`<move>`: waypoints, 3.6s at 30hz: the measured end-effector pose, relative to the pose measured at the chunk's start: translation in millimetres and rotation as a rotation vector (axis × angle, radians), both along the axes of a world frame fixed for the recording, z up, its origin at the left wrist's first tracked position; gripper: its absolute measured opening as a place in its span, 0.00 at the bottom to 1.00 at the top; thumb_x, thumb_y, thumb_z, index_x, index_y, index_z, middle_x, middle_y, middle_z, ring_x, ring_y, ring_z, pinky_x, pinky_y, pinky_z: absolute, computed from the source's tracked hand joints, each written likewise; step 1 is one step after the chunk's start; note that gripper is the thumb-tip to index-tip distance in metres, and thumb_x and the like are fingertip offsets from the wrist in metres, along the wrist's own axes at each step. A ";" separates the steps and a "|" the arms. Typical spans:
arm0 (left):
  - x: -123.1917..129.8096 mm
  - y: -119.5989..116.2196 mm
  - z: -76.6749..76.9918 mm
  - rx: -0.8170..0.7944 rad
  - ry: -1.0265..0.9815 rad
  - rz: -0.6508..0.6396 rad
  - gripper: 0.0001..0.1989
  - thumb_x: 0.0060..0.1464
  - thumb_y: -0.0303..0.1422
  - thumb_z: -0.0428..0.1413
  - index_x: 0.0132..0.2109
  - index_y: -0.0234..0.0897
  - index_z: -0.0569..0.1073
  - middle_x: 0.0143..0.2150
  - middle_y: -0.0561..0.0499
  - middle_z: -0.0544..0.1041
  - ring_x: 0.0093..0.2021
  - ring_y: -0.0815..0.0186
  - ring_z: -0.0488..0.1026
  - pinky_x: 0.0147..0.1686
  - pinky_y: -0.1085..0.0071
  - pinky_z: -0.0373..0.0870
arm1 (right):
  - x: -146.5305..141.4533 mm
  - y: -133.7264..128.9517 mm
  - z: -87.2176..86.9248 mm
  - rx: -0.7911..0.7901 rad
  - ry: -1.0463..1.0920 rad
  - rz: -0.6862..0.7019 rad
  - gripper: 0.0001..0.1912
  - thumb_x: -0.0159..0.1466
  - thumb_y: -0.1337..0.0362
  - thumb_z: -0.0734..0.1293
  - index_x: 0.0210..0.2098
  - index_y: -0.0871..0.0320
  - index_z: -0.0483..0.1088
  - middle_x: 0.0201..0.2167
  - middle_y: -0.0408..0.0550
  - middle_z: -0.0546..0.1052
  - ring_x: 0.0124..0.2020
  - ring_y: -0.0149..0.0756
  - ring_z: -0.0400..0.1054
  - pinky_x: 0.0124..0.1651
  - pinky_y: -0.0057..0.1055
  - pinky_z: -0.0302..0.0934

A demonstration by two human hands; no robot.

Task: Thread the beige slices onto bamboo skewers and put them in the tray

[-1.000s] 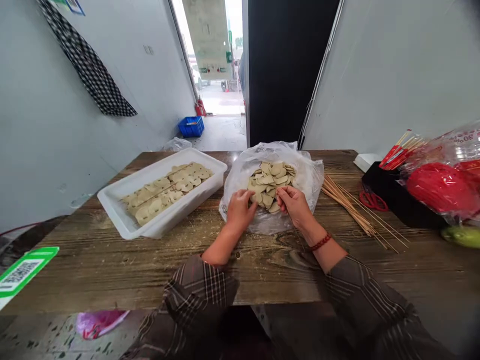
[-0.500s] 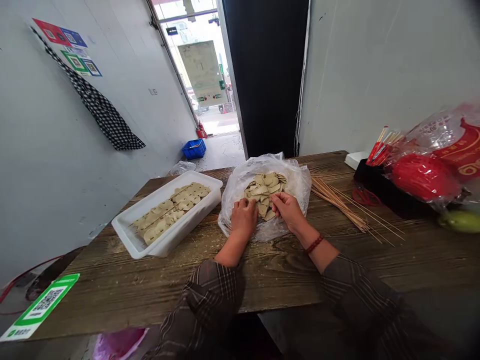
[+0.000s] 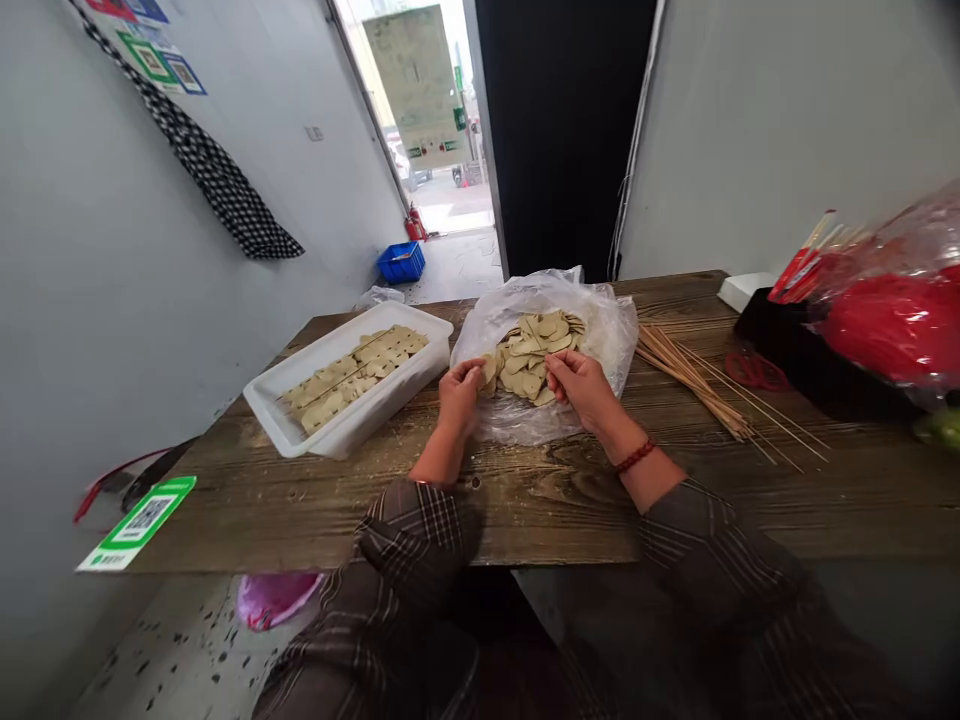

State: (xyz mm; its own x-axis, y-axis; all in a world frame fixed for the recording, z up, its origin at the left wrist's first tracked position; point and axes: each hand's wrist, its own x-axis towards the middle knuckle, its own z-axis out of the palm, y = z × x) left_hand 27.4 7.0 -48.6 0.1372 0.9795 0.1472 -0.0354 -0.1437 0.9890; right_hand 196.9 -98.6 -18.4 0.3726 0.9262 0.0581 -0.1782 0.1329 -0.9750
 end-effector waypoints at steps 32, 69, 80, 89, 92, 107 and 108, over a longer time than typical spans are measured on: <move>-6.1 -25.9 23.5 -0.219 -0.273 -0.174 0.13 0.44 0.28 0.61 0.39 0.30 0.73 0.34 0.49 0.78 0.32 0.68 0.75 0.34 0.70 0.75 | 5.1 -29.5 -20.5 0.152 -0.859 0.209 0.12 0.64 0.62 0.63 0.38 0.56 0.79 0.37 0.50 0.81 0.38 0.39 0.74 0.43 0.37 0.67; 2.8 -35.2 23.1 -0.142 -0.229 -0.167 0.11 0.42 0.32 0.64 0.35 0.31 0.78 0.31 0.51 0.76 0.31 0.70 0.72 0.34 0.69 0.76 | 8.4 -27.1 -28.4 0.158 -0.976 0.143 0.12 0.64 0.63 0.62 0.38 0.56 0.79 0.37 0.50 0.82 0.39 0.40 0.75 0.43 0.36 0.67; 10.7 -38.0 14.4 -0.179 -0.239 -0.220 0.16 0.39 0.35 0.67 0.36 0.32 0.77 0.33 0.51 0.77 0.32 0.69 0.74 0.35 0.69 0.76 | 8.1 -26.5 -29.3 0.161 -1.015 0.108 0.12 0.65 0.64 0.62 0.39 0.56 0.78 0.37 0.51 0.81 0.39 0.40 0.75 0.43 0.35 0.66; 6.0 -38.8 22.9 -0.309 -0.379 -0.207 0.13 0.40 0.30 0.66 0.35 0.31 0.75 0.30 0.52 0.77 0.29 0.69 0.75 0.33 0.67 0.78 | 5.2 -29.9 -22.9 0.268 -1.025 0.078 0.11 0.66 0.65 0.62 0.38 0.57 0.78 0.35 0.50 0.81 0.38 0.39 0.75 0.44 0.36 0.67; 4.7 -39.2 25.4 -0.351 -0.421 -0.223 0.12 0.41 0.29 0.65 0.35 0.30 0.74 0.30 0.51 0.77 0.29 0.69 0.75 0.34 0.67 0.78 | 4.5 -30.2 -22.2 0.286 -1.019 0.089 0.11 0.66 0.66 0.62 0.39 0.56 0.78 0.35 0.51 0.81 0.38 0.40 0.75 0.43 0.36 0.67; 8.2 -42.2 25.8 -0.434 -0.491 -0.258 0.09 0.45 0.25 0.63 0.34 0.29 0.72 0.28 0.51 0.77 0.27 0.67 0.77 0.31 0.68 0.78 | 5.1 -31.3 -22.0 0.310 -1.060 0.077 0.10 0.66 0.66 0.62 0.40 0.56 0.77 0.36 0.50 0.81 0.38 0.39 0.75 0.44 0.36 0.67; 9.1 -43.1 25.7 -0.427 -0.491 -0.257 0.09 0.45 0.25 0.63 0.34 0.29 0.72 0.28 0.51 0.77 0.27 0.67 0.77 0.31 0.68 0.77 | 5.2 -31.3 -22.1 0.311 -1.060 0.076 0.10 0.66 0.66 0.63 0.40 0.56 0.77 0.36 0.50 0.81 0.38 0.39 0.75 0.44 0.37 0.67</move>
State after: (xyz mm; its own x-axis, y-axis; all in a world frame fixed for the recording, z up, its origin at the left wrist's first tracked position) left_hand 36.5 -36.1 -22.9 0.3882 0.9111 -0.1388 -0.4737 0.3265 0.8179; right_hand 202.1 -129.9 -40.5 -0.0612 0.8341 0.5482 0.7088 0.4230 -0.5645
